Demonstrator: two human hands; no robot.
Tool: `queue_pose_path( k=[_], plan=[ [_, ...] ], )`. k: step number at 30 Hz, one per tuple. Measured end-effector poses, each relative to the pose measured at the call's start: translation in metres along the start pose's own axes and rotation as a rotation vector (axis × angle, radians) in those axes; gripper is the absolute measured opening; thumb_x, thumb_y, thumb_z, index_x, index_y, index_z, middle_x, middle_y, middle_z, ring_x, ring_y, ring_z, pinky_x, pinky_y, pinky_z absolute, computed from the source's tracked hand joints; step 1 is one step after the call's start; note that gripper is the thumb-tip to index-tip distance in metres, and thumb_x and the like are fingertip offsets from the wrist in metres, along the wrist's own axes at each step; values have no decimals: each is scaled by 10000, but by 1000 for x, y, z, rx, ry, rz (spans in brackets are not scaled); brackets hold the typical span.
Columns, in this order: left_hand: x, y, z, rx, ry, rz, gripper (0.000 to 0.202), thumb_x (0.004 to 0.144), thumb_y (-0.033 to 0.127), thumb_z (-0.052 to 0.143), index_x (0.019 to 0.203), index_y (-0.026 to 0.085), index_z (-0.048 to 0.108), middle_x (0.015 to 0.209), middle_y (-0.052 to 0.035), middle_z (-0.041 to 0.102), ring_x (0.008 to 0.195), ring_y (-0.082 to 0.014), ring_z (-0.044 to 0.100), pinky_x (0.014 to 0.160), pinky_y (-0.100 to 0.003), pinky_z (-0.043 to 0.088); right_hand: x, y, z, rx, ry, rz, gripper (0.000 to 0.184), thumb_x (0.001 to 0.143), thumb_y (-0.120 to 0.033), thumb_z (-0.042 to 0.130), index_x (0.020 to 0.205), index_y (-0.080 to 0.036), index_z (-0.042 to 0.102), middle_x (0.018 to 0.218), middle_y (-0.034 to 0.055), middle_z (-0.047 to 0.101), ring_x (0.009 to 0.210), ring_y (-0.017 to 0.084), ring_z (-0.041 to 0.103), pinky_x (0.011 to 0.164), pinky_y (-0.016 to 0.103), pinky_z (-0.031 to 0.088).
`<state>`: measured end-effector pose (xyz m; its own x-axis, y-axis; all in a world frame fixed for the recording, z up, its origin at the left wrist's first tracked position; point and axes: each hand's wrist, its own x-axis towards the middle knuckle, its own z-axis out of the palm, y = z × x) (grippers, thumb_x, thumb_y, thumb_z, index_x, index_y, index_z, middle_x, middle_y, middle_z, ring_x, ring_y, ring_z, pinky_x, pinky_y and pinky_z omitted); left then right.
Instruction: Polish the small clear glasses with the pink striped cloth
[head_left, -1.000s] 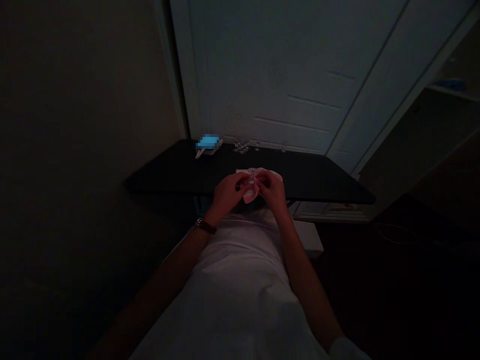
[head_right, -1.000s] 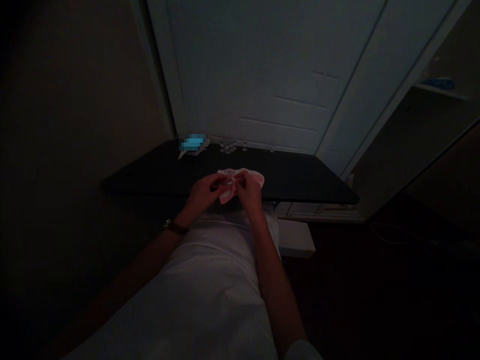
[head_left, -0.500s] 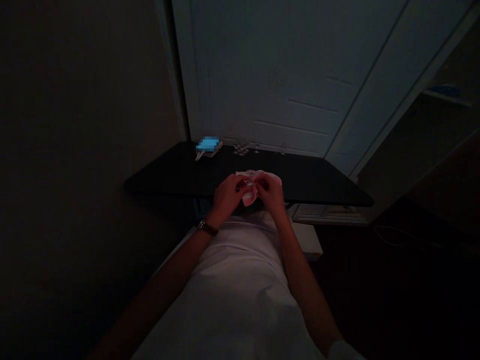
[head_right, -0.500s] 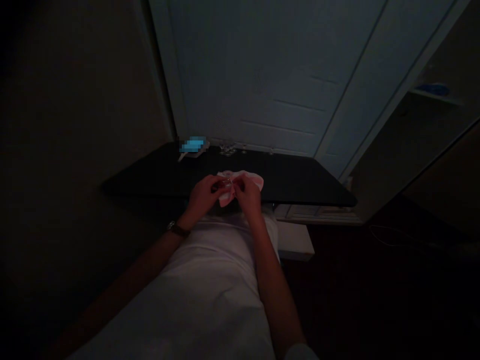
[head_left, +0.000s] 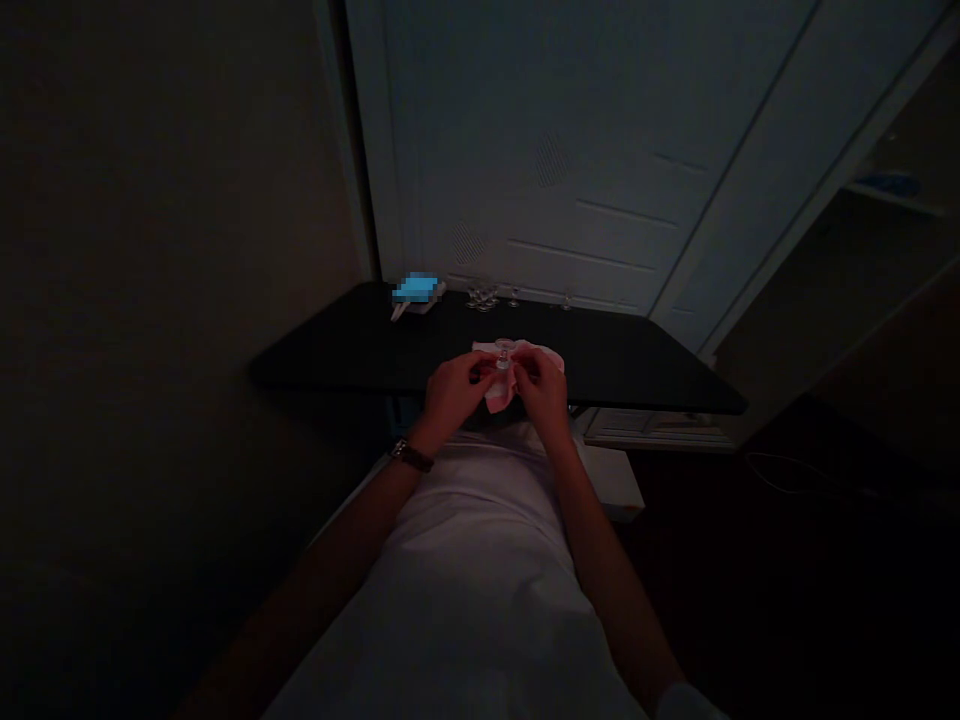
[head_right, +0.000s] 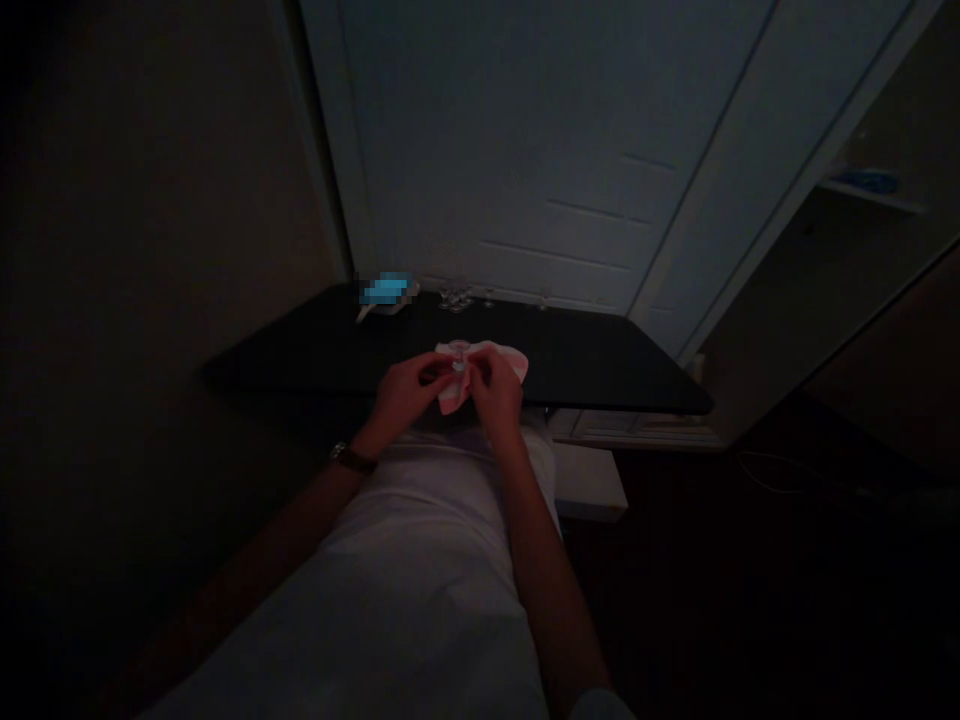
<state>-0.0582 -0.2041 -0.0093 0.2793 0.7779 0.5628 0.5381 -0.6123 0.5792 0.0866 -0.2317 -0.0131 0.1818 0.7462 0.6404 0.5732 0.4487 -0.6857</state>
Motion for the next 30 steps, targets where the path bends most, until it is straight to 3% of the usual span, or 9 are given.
queue_pose_path(
  k=[9, 19, 30],
  plan=[
    [1, 4, -1, 19, -23, -44, 299, 751, 377, 586, 1024, 257, 605, 953, -4, 675, 862, -166, 610, 712, -237, 457, 1, -1, -5, 116, -18, -21, 123, 759, -214, 485, 796, -202, 602, 749, 4, 638, 687, 155, 592, 656, 266, 457],
    [3, 0, -1, -36, -34, -9, 242, 734, 334, 606, 951, 228, 609, 921, 0, 672, 799, -146, 614, 699, -233, 468, 0, 0, -4, 112, -39, -18, 127, 759, -214, 482, 803, -207, 601, 757, 2, 641, 698, 156, 591, 649, 263, 449],
    [6, -10, 0, -18, -79, 13, 284, 751, 332, 584, 1016, 242, 629, 948, -9, 683, 823, -168, 620, 704, -244, 469, 1, 6, 2, -9, -24, -36, 145, 768, -214, 468, 805, -221, 608, 812, 1, 651, 729, 158, 580, 705, 281, 449]
  ],
)
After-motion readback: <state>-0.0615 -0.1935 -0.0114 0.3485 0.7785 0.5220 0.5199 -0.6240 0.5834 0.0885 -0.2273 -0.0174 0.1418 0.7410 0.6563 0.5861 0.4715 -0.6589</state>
